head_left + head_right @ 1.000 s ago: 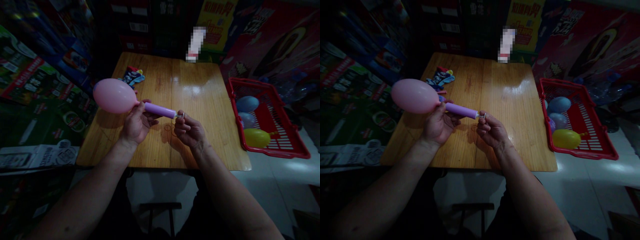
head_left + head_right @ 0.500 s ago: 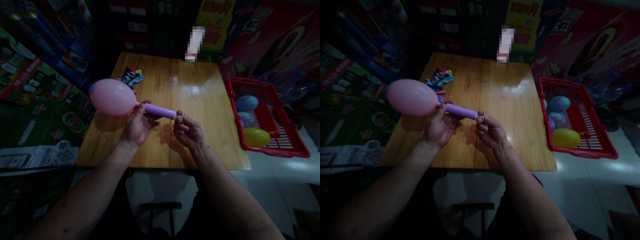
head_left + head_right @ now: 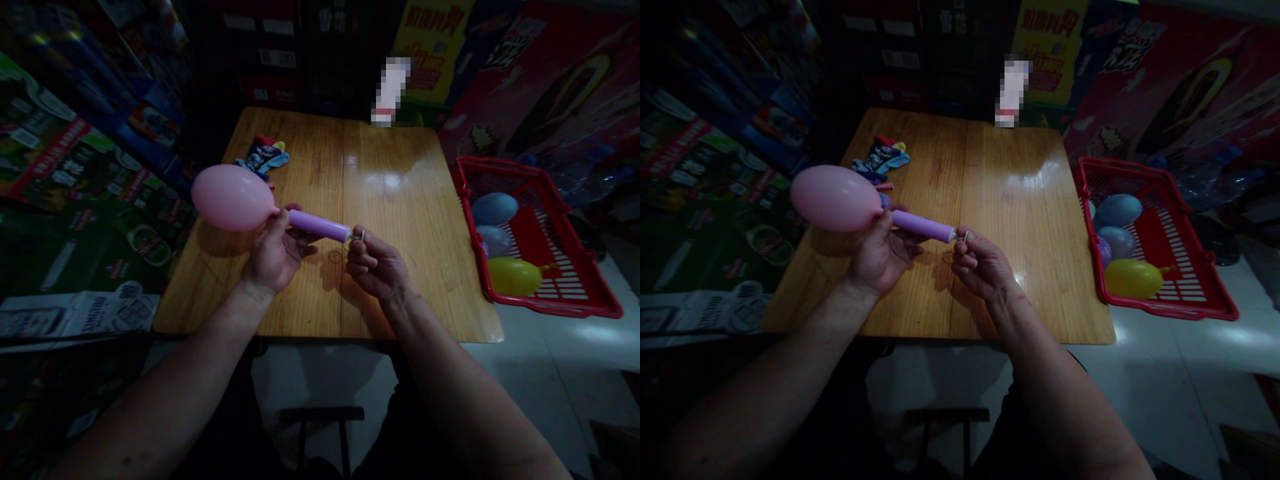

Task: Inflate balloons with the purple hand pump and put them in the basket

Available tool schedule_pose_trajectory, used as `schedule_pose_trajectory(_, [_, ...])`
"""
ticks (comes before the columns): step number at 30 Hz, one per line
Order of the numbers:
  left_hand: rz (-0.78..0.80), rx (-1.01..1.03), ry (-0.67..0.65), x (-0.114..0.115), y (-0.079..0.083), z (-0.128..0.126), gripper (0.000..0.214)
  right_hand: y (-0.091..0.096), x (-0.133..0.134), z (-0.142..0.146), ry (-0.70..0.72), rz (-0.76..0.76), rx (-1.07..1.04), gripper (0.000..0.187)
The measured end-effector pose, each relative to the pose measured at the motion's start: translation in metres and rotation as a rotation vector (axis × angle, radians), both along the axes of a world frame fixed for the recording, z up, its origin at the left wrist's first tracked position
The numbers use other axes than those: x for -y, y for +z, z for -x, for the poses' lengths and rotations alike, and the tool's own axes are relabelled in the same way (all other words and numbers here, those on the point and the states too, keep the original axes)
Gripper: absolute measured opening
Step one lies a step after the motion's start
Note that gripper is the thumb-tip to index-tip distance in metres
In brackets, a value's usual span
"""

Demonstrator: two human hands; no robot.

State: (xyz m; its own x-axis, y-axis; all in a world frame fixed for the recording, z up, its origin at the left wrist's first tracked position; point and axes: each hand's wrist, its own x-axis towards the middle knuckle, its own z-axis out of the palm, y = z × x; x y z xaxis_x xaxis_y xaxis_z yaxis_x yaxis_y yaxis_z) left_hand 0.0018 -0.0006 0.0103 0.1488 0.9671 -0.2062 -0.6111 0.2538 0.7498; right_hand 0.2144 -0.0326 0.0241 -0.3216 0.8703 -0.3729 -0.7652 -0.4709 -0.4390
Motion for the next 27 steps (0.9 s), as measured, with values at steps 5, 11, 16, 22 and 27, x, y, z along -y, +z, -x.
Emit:
schedule_pose_trajectory(5, [0.027,0.006,-0.030,0.006,0.002,-0.006,0.040,-0.002,0.001,0.009,-0.014,0.005,-0.006,0.017])
schedule_pose_trajectory(11, [0.026,0.018,-0.017,0.000,0.003,-0.003,0.040,0.005,-0.002,0.000,0.005,0.000,-0.002,0.023])
schedule_pose_trajectory(16, [-0.026,0.022,0.074,-0.007,0.009,0.007,0.043,0.012,-0.003,-0.017,-0.034,-0.069,-0.025,0.026])
schedule_pose_trajectory(22, [-0.010,0.006,-0.017,0.004,0.006,-0.004,0.043,0.002,0.000,-0.006,0.005,-0.078,-0.017,0.015])
schedule_pose_trajectory(27, [-0.006,0.027,-0.071,0.009,0.005,-0.010,0.038,0.000,0.001,0.004,-0.015,0.036,-0.043,0.022])
